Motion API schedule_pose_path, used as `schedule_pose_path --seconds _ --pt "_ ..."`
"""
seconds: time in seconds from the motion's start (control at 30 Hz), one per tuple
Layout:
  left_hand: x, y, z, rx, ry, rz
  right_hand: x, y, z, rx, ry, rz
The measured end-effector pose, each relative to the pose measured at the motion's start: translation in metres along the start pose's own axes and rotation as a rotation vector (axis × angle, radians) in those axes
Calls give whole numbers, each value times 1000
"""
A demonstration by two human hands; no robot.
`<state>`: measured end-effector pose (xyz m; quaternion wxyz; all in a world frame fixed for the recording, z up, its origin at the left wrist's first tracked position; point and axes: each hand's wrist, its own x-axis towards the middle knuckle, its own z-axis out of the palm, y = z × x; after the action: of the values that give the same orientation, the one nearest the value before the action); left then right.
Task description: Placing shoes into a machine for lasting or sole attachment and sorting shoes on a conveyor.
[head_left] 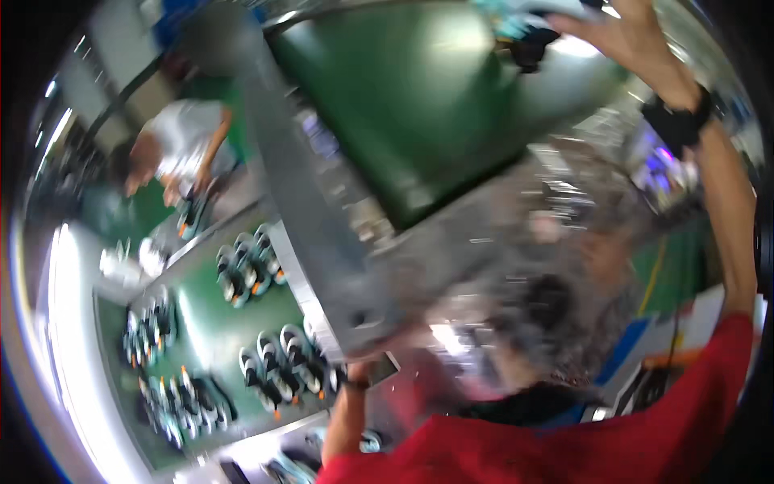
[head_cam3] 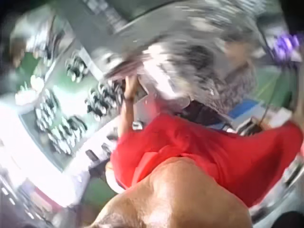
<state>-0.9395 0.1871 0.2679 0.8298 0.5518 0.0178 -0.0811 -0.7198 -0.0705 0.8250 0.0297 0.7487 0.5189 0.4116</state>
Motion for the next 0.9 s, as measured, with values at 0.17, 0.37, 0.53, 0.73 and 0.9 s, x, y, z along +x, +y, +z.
schedule_pose_path --seconds 0.17,0.37,0.53,0.73,0.9 --pt "-104 105 164 -153 -346 -467 -40 -4 -131 292 287 509" --pt "-76 163 326 -427 -900 -155 -199 -46 -256 427 452 1092" --pt "-118 165 461 -489 -1042 -321 -328 -183 -322 442 388 1512" --pt "-257 95 581 -371 -1143 -530 -450 -412 -436 396 889 1888" --pt "-383 28 669 172 -1382 -256 -510 -552 -494 -131 1055 1941"
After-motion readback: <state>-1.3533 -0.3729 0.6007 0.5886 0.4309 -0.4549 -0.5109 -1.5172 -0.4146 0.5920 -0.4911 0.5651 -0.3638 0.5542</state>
